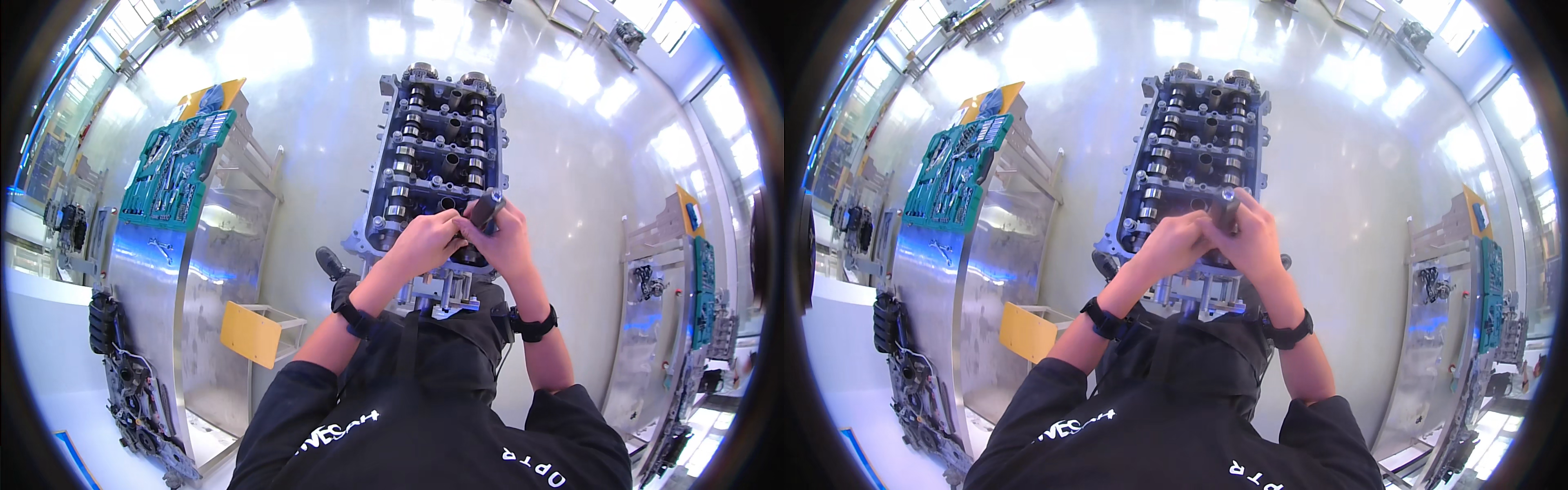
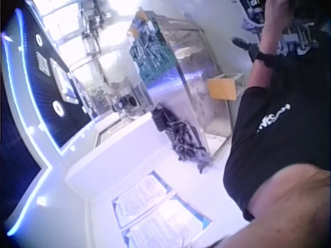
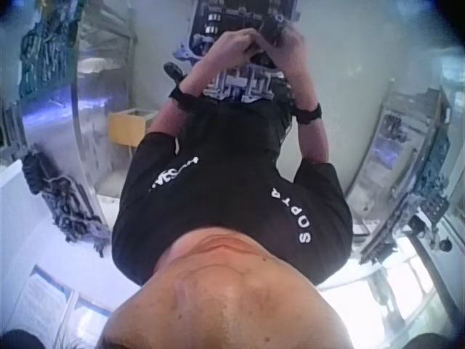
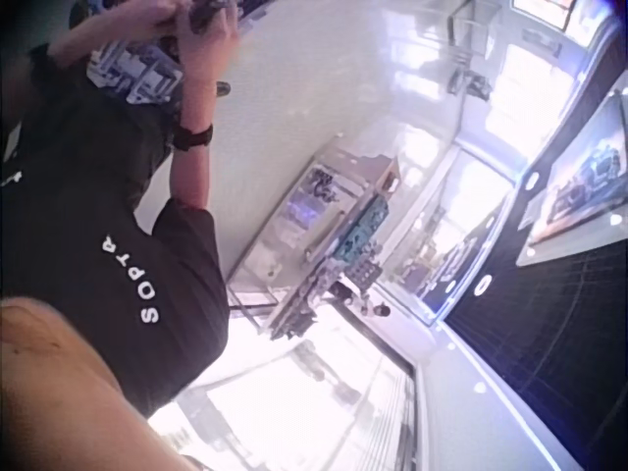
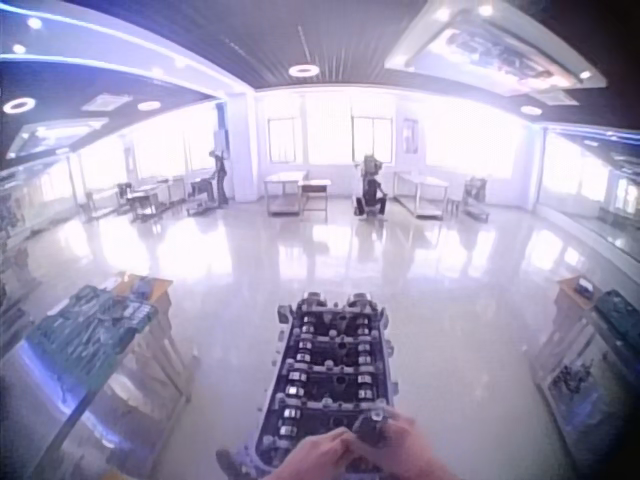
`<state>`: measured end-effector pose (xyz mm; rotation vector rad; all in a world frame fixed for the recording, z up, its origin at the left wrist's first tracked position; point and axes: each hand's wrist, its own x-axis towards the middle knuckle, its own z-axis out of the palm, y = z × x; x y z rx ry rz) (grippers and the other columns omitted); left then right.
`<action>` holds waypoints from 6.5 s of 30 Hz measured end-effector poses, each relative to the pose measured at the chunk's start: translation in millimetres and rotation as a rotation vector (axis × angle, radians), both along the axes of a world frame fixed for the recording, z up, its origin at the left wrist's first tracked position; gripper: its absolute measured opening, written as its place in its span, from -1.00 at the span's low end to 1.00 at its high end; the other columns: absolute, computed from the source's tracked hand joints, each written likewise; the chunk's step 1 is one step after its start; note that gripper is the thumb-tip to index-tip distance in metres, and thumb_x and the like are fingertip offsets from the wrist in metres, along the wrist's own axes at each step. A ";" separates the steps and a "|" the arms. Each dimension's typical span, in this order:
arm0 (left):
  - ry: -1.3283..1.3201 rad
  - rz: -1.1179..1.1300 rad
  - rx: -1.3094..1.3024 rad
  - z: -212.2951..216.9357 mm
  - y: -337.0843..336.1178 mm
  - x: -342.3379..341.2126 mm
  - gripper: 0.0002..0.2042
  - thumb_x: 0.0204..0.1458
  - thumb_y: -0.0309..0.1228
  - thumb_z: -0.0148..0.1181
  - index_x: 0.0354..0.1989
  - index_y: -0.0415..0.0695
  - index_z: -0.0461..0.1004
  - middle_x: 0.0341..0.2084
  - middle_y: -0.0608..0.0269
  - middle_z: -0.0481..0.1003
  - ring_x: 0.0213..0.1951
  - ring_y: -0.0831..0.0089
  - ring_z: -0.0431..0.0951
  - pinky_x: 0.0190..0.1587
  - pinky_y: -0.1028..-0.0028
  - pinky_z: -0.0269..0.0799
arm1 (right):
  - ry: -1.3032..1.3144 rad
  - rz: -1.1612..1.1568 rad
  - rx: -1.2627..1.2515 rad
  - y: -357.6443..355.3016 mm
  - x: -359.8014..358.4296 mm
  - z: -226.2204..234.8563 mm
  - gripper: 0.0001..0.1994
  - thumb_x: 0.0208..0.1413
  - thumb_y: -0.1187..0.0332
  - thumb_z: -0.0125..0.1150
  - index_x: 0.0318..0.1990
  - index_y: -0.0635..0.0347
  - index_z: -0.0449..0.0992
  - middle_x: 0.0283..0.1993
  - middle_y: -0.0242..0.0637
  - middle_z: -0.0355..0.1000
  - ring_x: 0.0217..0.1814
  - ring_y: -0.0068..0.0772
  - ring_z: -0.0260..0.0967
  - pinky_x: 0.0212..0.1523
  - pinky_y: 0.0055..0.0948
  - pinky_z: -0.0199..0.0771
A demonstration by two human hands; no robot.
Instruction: The recorder is seen assembling or working on an engine block, using a screwdriver to tighten or adjust components within the cylinder head.
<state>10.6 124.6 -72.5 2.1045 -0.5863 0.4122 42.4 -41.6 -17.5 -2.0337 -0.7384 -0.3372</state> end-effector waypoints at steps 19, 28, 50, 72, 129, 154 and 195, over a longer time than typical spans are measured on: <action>0.041 0.018 0.152 -0.8 0.3 -0.8 -0.68 -0.10 -0.39 0.37 -0.14 -0.15 0.50 -0.34 0.21 0.51 -0.36 0.13 0.61 -0.35 0.22 0.55 | 0.468 0.368 0.189 -13.5 1.6 7.2 -0.69 -0.04 0.50 0.50 -0.13 0.26 0.55 -0.22 -0.37 0.56 -0.15 -0.57 0.48 -0.08 -0.46 0.51; -0.011 0.062 0.177 -7.3 -1.8 3.2 -0.85 -0.05 -0.43 0.28 -0.27 -0.06 0.56 -0.22 0.18 0.61 -0.29 0.16 0.65 -0.35 0.29 0.58 | 0.225 0.319 0.082 -12.2 12.3 2.1 -0.67 -0.14 0.41 0.55 -0.22 0.28 0.56 -0.22 -0.27 0.48 -0.18 -0.29 0.47 -0.12 -0.37 0.48; 0.355 0.051 -0.110 6.9 -7.7 4.1 -0.81 -0.06 -0.46 0.38 -0.28 -0.17 0.53 -0.43 0.13 0.57 -0.38 0.20 0.64 -0.31 0.37 0.50 | 0.384 0.665 0.249 -8.9 30.4 -8.1 -0.69 -0.21 0.55 0.52 -0.37 0.26 0.43 -0.34 -0.30 0.41 -0.26 -0.32 0.42 -0.24 -0.35 0.42; 0.259 -0.047 -0.092 -8.0 -0.3 3.6 -0.78 -0.11 -0.47 0.34 -0.25 -0.17 0.54 -0.36 0.10 0.59 -0.30 0.12 0.65 -0.27 0.33 0.55 | 0.650 0.601 0.277 -3.4 37.3 -13.3 -0.59 -0.19 0.48 0.60 -0.41 0.27 0.33 -0.22 -0.29 0.45 -0.21 -0.53 0.36 -0.24 -0.46 0.38; 0.032 0.069 0.253 5.8 2.5 -6.8 -0.65 -0.06 -0.35 0.35 -0.06 -0.13 0.54 -0.36 0.20 0.54 -0.38 0.15 0.61 -0.38 0.22 0.53 | 0.645 0.476 0.262 -25.4 3.2 19.6 -0.52 0.01 0.70 0.23 0.15 0.31 0.42 0.05 -0.22 0.53 0.06 -0.39 0.48 0.17 -0.40 0.41; 0.133 0.042 0.350 2.1 1.1 -3.7 -0.82 -0.10 -0.36 0.31 -0.37 -0.17 0.53 -0.55 0.14 0.49 -0.48 0.07 0.58 -0.44 0.17 0.49 | 0.787 0.676 0.115 -19.5 26.7 36.1 -0.47 -0.06 0.78 0.04 0.17 0.40 0.38 0.07 -0.15 0.54 0.12 -0.33 0.48 0.23 -0.36 0.37; 0.073 0.014 0.177 -6.4 -3.5 -4.2 -0.77 0.03 -0.31 0.32 -0.35 -0.15 0.42 -0.40 0.17 0.47 -0.29 0.09 0.57 -0.29 0.20 0.51 | 0.316 0.209 -0.053 -7.0 19.3 12.7 -0.64 -0.32 0.44 0.62 -0.29 0.22 0.59 -0.35 -0.29 0.45 -0.34 -0.36 0.49 -0.32 -0.39 0.45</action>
